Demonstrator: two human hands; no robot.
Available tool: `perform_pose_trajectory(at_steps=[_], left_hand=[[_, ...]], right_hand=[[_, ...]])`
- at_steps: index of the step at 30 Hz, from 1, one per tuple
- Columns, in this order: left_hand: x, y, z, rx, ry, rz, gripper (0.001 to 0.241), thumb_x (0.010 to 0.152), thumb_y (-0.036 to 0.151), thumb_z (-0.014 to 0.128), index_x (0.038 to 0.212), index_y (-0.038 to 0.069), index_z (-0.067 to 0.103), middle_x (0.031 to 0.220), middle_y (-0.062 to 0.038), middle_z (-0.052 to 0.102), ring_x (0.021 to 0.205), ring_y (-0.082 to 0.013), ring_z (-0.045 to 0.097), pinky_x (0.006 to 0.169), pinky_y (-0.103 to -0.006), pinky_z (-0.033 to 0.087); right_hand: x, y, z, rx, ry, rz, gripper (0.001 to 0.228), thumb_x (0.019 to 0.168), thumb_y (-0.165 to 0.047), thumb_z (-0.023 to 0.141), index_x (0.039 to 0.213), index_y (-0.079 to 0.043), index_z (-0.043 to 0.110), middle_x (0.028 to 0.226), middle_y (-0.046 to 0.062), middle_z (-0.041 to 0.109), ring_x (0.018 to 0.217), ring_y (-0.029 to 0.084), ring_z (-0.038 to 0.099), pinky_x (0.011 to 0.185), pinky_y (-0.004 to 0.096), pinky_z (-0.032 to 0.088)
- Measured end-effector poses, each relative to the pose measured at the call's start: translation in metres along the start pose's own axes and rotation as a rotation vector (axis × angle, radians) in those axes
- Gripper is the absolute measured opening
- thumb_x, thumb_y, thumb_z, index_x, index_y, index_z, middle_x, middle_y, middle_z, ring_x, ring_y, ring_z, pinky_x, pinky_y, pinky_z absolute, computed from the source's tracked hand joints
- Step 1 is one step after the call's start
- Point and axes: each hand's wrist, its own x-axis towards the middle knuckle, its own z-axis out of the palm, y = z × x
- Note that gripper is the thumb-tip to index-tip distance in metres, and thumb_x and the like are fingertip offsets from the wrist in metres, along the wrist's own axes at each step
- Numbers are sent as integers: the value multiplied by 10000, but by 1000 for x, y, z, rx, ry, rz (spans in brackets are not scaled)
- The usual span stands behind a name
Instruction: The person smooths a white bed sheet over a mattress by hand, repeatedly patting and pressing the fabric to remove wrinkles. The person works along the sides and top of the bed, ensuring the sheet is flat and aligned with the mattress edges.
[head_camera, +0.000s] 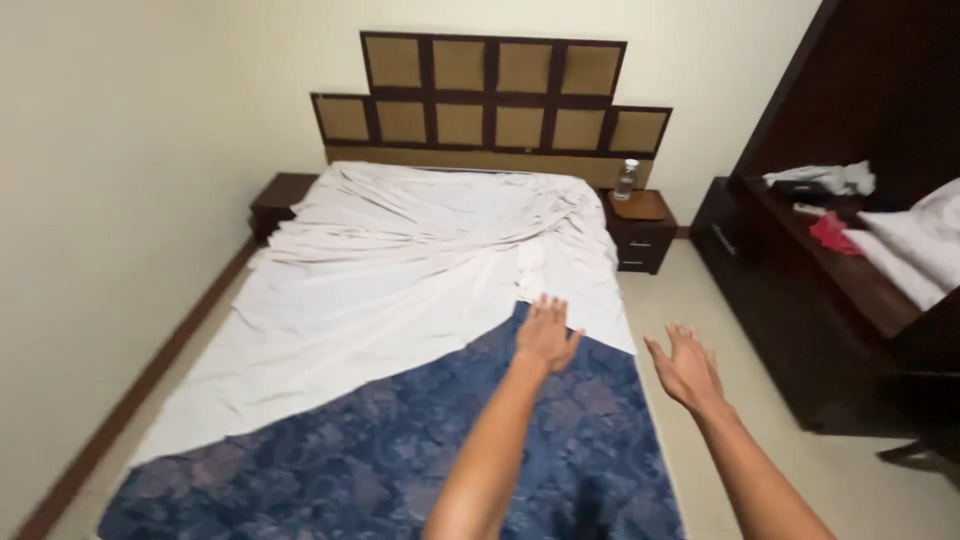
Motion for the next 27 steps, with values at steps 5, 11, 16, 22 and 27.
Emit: perform_pose_trajectory(at_steps=[5, 11, 16, 22, 27], left_hand=[[-42, -16, -8, -9, -61, 37, 822, 1029, 573, 356, 1596, -13, 254, 1668, -191, 267, 1572, -347, 143, 1275, -455, 83], [-85, -67, -48, -14, -32, 27, 821, 1033, 567, 359, 1602, -14, 250, 1672, -193, 265, 1579, -353, 138, 1277, -463, 85], [-128, -156, -96, 48, -36, 11, 820, 1020, 574, 354, 1594, -3, 257, 1670, -186, 264, 1571, -350, 142, 1273, -460, 99], [-211, -306, -162, 66, -41, -63, 805, 1031, 563, 339, 1598, -4, 263, 1669, -184, 269, 1573, -357, 149, 1274, -473, 92], [-250, -405, -205, 111, -42, -178, 808, 1042, 568, 319, 1606, -6, 237, 1673, -175, 256, 1577, -344, 135, 1282, -450, 76]], right_hand=[[-38, -39, 7, -8, -11, 14, 806, 965, -640, 457, 1541, -76, 441, 1641, 153, 363, 1557, 331, 247, 1246, 571, 182], [-60, -105, 11, -2, 8, -23, 804, 974, -635, 441, 1545, -69, 432, 1633, 166, 370, 1549, 336, 264, 1242, 581, 188], [-65, -199, 46, 16, 18, -48, 800, 989, -631, 423, 1555, -65, 425, 1638, 172, 372, 1546, 349, 272, 1242, 584, 192], [-73, -363, 109, 78, 20, -144, 797, 992, -640, 422, 1548, -69, 420, 1648, 164, 334, 1563, 346, 220, 1254, 568, 152], [-70, -473, 160, 68, -24, -242, 812, 988, -647, 413, 1565, -76, 391, 1660, 158, 309, 1569, 335, 193, 1248, 571, 148]])
